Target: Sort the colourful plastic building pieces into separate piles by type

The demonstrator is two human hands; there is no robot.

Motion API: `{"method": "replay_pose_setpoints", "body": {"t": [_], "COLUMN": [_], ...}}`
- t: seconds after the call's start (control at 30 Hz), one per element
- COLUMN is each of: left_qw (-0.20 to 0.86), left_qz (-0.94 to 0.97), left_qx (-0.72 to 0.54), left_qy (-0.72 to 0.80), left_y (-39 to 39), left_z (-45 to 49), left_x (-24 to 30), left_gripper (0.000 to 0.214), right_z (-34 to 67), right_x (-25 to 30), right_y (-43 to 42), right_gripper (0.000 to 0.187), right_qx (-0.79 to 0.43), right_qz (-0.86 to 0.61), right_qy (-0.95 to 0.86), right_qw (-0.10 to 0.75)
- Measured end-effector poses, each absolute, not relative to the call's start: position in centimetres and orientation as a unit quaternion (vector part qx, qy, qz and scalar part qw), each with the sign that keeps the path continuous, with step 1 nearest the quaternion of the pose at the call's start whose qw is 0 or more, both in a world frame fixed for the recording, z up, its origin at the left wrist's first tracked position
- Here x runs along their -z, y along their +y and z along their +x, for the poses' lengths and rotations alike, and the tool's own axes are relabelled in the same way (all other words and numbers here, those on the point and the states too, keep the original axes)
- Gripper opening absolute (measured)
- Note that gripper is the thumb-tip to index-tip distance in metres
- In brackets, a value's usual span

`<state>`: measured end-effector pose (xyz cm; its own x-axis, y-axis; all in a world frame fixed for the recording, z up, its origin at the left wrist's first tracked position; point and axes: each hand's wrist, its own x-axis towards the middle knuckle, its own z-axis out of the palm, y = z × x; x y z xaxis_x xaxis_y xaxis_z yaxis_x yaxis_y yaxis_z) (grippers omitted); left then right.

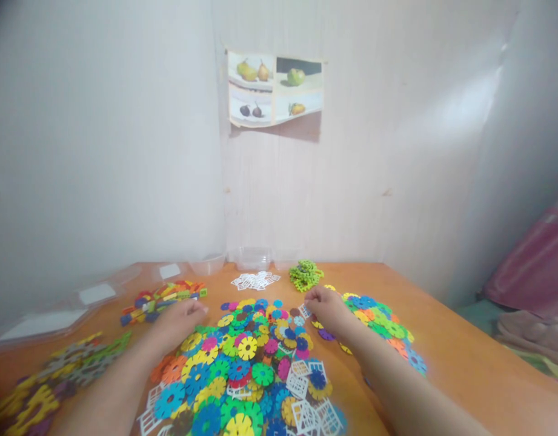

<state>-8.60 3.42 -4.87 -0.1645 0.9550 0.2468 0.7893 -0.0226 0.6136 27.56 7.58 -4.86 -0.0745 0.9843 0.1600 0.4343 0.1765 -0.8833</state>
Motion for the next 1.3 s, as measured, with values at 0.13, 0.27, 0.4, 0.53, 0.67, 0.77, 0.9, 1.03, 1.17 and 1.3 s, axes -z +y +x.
{"method": "replay_pose_setpoints", "body": {"t": [0.13, 0.27, 0.4, 0.53, 0.67, 0.77, 0.9, 1.03, 1.17, 1.3], "left_qw": [0.116, 0.123, 0.131, 0.143, 0.146, 0.147, 0.160, 0.195, 0.249, 0.257], "left_qz": [0.637, 0.641, 0.641, 0.634, 0.627, 0.624, 0.624, 0.630, 0.630, 0.640], "left_qx": [-0.325, -0.324, -0.326, -0.331, -0.324, -0.320, -0.320, -0.321, -0.324, -0.337], "left_qy": [0.690, 0.685, 0.682, 0.685, 0.693, 0.697, 0.694, 0.680, 0.660, 0.641], "left_y": [3.5, 3.7, 3.6, 3.6, 3.6, 3.5, 3.0, 2.3, 2.0, 2.3], "left_z": [-8.5, -8.6, -8.7, -8.6, -8.7, -8.5, -7.9, -7.0, -6.6, -6.8], "left_x": [5.2, 5.4, 5.3, 5.2, 5.3, 5.2, 4.8, 4.1, 3.7, 3.9], "left_gripper": [0.025, 0.026, 0.026, 0.027, 0.027, 0.026, 0.025, 0.030, 0.035, 0.034], "right_z": [25.9, 22.8, 21.3, 22.3, 23.7, 23.9, 23.4, 23.0, 23.1, 24.9], "right_x": [5.0, 3.9, 2.7, 3.1, 4.3, 4.8, 4.7, 4.5, 3.6, 1.9], "right_y": [8.1, 9.9, 11.8, 12.3, 11.5, 10.7, 9.5, 7.9, 5.6, 3.2], "right_gripper": [0.005, 0.005, 0.021, 0.019, 0.006, 0.005, 0.013, 0.021, 0.023, 0.017], "right_qx": [-0.394, -0.414, -0.372, -0.293, -0.212, -0.187, -0.198, -0.244, -0.350, -0.347], "right_qz": [-0.540, -0.534, -0.540, -0.583, -0.607, -0.608, -0.583, -0.550, -0.503, -0.472], "right_qy": [-0.647, -0.643, -0.647, -0.684, -0.729, -0.747, -0.768, -0.775, -0.754, -0.773], "right_qw": [0.368, 0.360, 0.388, 0.327, 0.234, 0.190, 0.179, 0.192, 0.238, 0.245]}}
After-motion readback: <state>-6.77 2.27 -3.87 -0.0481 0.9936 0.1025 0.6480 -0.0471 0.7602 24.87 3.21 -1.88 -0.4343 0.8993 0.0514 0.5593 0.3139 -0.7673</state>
